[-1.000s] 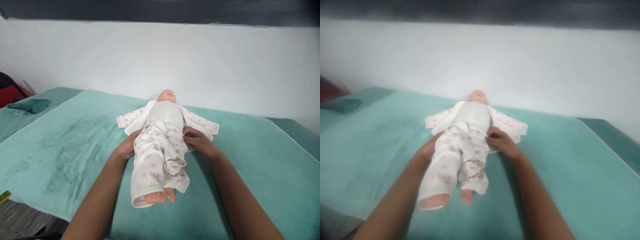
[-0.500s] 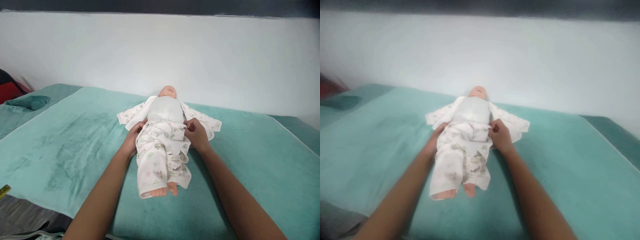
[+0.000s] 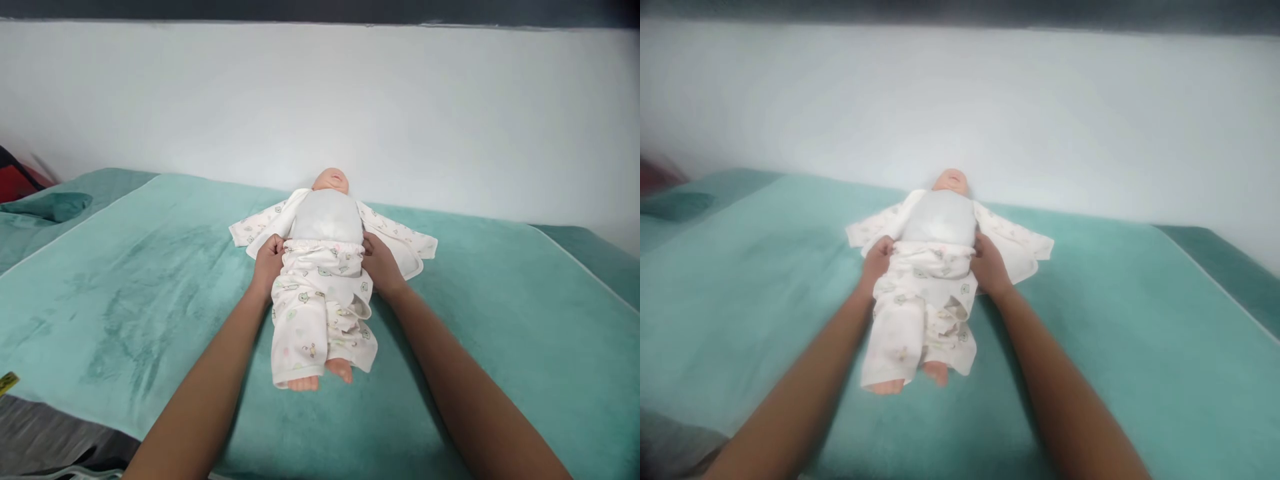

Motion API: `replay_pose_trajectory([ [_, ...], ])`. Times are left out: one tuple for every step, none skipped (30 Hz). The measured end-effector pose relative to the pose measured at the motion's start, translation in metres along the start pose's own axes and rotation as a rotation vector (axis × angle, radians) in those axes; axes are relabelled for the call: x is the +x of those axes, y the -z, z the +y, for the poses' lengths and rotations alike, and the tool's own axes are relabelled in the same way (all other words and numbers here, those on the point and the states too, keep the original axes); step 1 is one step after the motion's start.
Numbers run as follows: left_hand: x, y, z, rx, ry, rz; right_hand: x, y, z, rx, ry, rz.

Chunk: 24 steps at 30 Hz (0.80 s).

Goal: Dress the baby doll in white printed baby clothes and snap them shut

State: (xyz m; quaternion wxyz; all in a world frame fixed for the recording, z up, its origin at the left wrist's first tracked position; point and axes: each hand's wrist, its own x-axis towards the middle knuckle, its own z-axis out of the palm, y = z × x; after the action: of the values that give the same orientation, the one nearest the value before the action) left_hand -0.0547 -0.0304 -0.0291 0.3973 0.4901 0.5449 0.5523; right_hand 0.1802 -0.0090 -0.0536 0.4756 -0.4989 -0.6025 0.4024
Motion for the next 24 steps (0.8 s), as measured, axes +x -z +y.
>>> replay_pose_trajectory([
  [0.003,-0.003,0.000,-0.018,0.003,-0.001,0.002,0.000,0.000,-0.030,0.017,0.025],
  [0.006,-0.006,-0.001,-0.045,0.006,-0.002,0.003,0.000,-0.001,-0.056,0.032,0.050],
  [0.009,-0.008,-0.001,-0.077,0.011,-0.001,0.005,0.000,-0.001,-0.075,0.041,0.072],
  [0.012,-0.011,-0.001,-0.105,0.021,-0.001,0.006,0.000,0.000,-0.081,0.046,0.089],
  [0.015,-0.012,-0.001,-0.125,0.037,-0.004,0.007,0.000,0.000,-0.071,0.045,0.102],
  [0.016,-0.013,-0.002,-0.138,0.057,-0.016,0.008,0.000,0.000,-0.048,0.041,0.111],
  [0.018,-0.014,-0.003,-0.150,0.077,-0.037,0.009,0.001,0.001,-0.021,0.035,0.113],
  [0.019,-0.014,-0.003,-0.165,0.093,-0.059,0.010,0.001,0.001,0.003,0.028,0.110],
  [0.019,-0.013,-0.004,-0.187,0.105,-0.080,0.011,0.002,0.002,0.023,0.024,0.103],
  [0.019,-0.013,-0.004,-0.220,0.109,-0.095,0.012,0.003,0.002,0.036,0.026,0.093],
  [0.017,-0.011,-0.005,-0.261,0.104,-0.101,0.012,0.004,0.003,0.042,0.032,0.080],
  [0.016,-0.009,-0.005,-0.300,0.091,-0.100,0.012,0.006,0.003,0.040,0.042,0.065],
  [0.013,-0.007,-0.005,-0.329,0.069,-0.095,0.012,0.008,0.003,0.028,0.052,0.050],
  [0.011,-0.005,-0.004,-0.344,0.038,-0.097,0.011,0.010,0.003,0.003,0.060,0.041],
  [0.008,-0.002,-0.003,-0.343,-0.002,-0.110,0.009,0.012,0.002,-0.036,0.067,0.042],
  [0.005,0.001,-0.002,-0.324,-0.045,-0.133,0.005,0.015,0.000,-0.083,0.072,0.054],
  [0.003,0.005,-0.001,-0.291,-0.084,-0.165,0.002,0.017,-0.002,-0.128,0.081,0.072],
  [0.001,0.008,0.001,-0.250,-0.115,-0.199,-0.003,0.020,-0.004,-0.160,0.096,0.087],
  [0.000,0.011,0.003,-0.202,-0.134,-0.231,-0.007,0.022,-0.007,-0.168,0.120,0.095],
  [0.000,0.013,0.004,-0.152,-0.143,-0.261,-0.011,0.024,-0.010,-0.154,0.149,0.089],
  [0.000,0.016,0.006,-0.104,-0.148,-0.287,-0.014,0.026,-0.013,-0.123,0.177,0.069],
  [0.001,0.018,0.008,-0.062,-0.148,-0.313,-0.016,0.028,-0.015,-0.090,0.201,0.040],
  [0.002,0.020,0.010,-0.026,-0.146,-0.341,-0.017,0.031,-0.017,-0.066,0.216,-0.001],
  [0.003,0.021,0.011,0.007,-0.144,-0.368,-0.017,0.033,-0.018,-0.056,0.223,-0.050],
])
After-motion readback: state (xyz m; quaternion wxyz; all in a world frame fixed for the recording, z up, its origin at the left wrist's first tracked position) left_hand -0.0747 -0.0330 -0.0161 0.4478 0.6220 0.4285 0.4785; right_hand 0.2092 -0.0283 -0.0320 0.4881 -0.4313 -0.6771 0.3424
